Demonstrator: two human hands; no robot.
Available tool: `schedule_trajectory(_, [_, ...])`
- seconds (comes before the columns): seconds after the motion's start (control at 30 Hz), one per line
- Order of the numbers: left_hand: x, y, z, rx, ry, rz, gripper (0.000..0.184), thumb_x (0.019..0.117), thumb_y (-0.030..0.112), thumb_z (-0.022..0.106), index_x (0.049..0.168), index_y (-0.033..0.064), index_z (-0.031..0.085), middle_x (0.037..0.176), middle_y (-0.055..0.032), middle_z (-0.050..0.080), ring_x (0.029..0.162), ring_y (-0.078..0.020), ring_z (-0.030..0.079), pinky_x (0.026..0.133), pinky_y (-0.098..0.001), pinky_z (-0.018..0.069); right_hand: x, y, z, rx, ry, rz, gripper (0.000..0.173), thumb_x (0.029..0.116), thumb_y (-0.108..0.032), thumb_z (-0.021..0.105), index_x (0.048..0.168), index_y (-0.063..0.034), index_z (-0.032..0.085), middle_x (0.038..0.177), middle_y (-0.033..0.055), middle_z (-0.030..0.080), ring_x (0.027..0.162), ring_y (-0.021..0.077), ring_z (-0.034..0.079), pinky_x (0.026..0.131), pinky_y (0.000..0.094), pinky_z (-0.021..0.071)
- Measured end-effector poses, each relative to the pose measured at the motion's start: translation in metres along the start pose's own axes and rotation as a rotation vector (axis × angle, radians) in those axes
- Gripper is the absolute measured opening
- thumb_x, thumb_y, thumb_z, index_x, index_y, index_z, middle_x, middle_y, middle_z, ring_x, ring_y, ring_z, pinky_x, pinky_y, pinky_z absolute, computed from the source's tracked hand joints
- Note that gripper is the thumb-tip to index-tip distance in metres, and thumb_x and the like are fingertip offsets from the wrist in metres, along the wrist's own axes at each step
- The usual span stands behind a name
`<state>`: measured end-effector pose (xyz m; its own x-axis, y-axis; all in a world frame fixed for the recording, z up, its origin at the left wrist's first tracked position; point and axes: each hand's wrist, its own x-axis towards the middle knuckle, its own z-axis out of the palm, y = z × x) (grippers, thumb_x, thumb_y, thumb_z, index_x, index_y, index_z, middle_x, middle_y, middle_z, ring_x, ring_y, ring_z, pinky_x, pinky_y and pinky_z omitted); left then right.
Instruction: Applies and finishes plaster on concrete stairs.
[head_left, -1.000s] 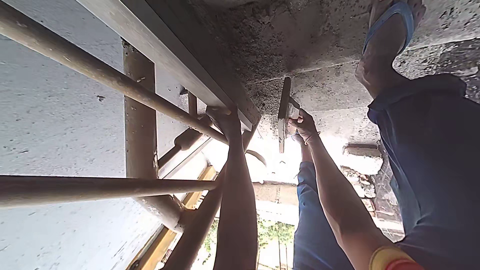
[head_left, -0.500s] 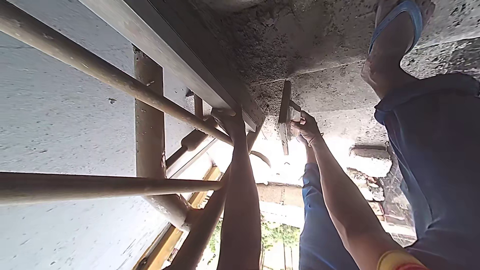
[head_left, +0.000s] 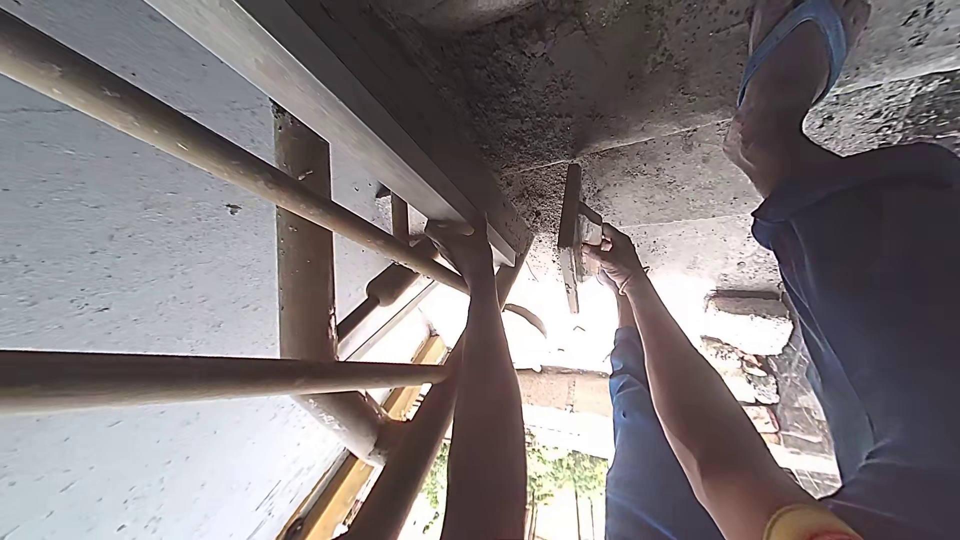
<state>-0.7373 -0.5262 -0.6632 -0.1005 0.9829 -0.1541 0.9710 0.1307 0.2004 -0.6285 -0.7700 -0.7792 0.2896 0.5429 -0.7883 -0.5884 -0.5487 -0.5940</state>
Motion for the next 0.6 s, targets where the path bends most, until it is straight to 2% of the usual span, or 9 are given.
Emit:
schedule_trajectory(0.2, [-0.003,0.001,-0.003,-0.012,-0.019,-0.021,0.091,0.0756,0.043,0.09,0.143,0.0068,0.04,0.128,-0.0173,0.061,0.118,-0.0277,0.062,0.102,-0.0455,0.0508,0.001,0.001,0.001,0.024,0.004,0.021,0.049,0.0807,-0.013,0.085,0.126,-0.0107,0.067,0.11,0.0131,0.072,0.091,0.0235,0.071,0.08,0.0475,0.0604])
schedule_trajectory(0.27, [-0.009,-0.002,-0.005,0.014,-0.052,-0.03,0.095,0.0781,0.053,0.085,0.147,0.0096,0.036,0.134,-0.0176,0.059,0.121,-0.0297,0.06,0.102,-0.0488,0.0501,-0.001,0.0,0.002,0.019,0.016,0.029,0.049,0.0801,-0.012,0.086,0.125,-0.0088,0.067,0.11,0.0137,0.072,0.094,0.0232,0.07,0.084,0.0467,0.0598])
schedule_trajectory(0.33, [-0.009,0.0,-0.004,0.006,-0.037,-0.036,0.098,0.0758,0.051,0.088,0.147,0.0075,0.036,0.134,-0.0196,0.058,0.122,-0.0317,0.059,0.102,-0.0489,0.0497,0.0,0.0,0.001,-0.04,0.013,0.015,0.048,0.0806,-0.015,0.085,0.124,-0.0057,0.067,0.112,0.0147,0.072,0.101,0.022,0.07,0.091,0.0443,0.0583])
schedule_trajectory(0.37, [-0.008,0.003,-0.004,-0.007,-0.025,-0.038,0.103,0.0738,0.047,0.091,0.149,0.0056,0.034,0.138,-0.022,0.054,0.126,-0.0332,0.056,0.105,-0.0483,0.0479,0.001,0.0,0.002,-0.07,0.009,0.003,0.05,0.0804,-0.019,0.083,0.126,-0.0045,0.066,0.114,0.0148,0.071,0.103,0.0207,0.069,0.093,0.0423,0.057])
schedule_trajectory(0.4, [-0.009,0.009,-0.005,-0.036,-0.023,-0.043,0.113,0.0728,0.044,0.092,0.155,0.0039,0.026,0.149,-0.0252,0.045,0.136,-0.0352,0.049,0.112,-0.0473,0.0425,0.003,0.0,0.003,-0.089,0.011,-0.016,0.054,0.0787,-0.024,0.082,0.126,-0.0048,0.066,0.115,0.0132,0.071,0.104,0.018,0.069,0.093,0.0396,0.0575])
schedule_trajectory(0.47, [-0.01,0.021,-0.016,-0.077,-0.018,-0.01,0.124,0.0766,0.042,0.089,0.162,0.0022,0.008,0.164,-0.028,0.02,0.15,-0.0386,0.029,0.121,-0.0469,0.0308,0.004,0.002,0.009,-0.081,0.007,-0.04,0.056,0.077,-0.026,0.082,0.127,-0.0056,0.066,0.116,0.0113,0.071,0.104,0.0156,0.069,0.092,0.0373,0.0579])
schedule_trajectory(0.5, [-0.01,0.029,-0.024,-0.083,0.006,0.053,0.119,0.0827,0.043,0.083,0.162,0.0002,0.006,0.166,-0.0281,0.015,0.153,-0.0384,0.023,0.123,-0.0461,0.0264,0.006,0.002,0.014,-0.071,0.005,-0.054,0.056,0.0763,-0.025,0.082,0.127,-0.0053,0.067,0.115,0.0113,0.072,0.103,0.0157,0.069,0.092,0.0374,0.0581])
schedule_trajectory(0.53, [-0.01,0.038,-0.033,-0.091,0.045,0.136,0.108,0.0881,0.041,0.076,0.161,-0.0014,0.01,0.166,-0.0274,0.016,0.153,-0.0373,0.023,0.124,-0.0452,0.0252,0.007,0.001,0.019,-0.08,-0.001,-0.065,0.056,0.0756,-0.026,0.082,0.127,-0.0062,0.067,0.114,0.0107,0.072,0.102,0.0152,0.069,0.091,0.0373,0.0584])
schedule_trajectory(0.6, [-0.004,0.061,-0.056,-0.126,0.12,0.282,0.086,0.0948,0.033,0.065,0.159,-0.0038,0.021,0.165,-0.0265,0.023,0.151,-0.0359,0.03,0.122,-0.0447,0.0297,0.008,-0.006,0.028,-0.107,-0.042,-0.092,0.056,0.0771,-0.03,0.081,0.127,-0.0073,0.067,0.113,0.0097,0.072,0.101,0.0143,0.069,0.092,0.0373,0.0574])
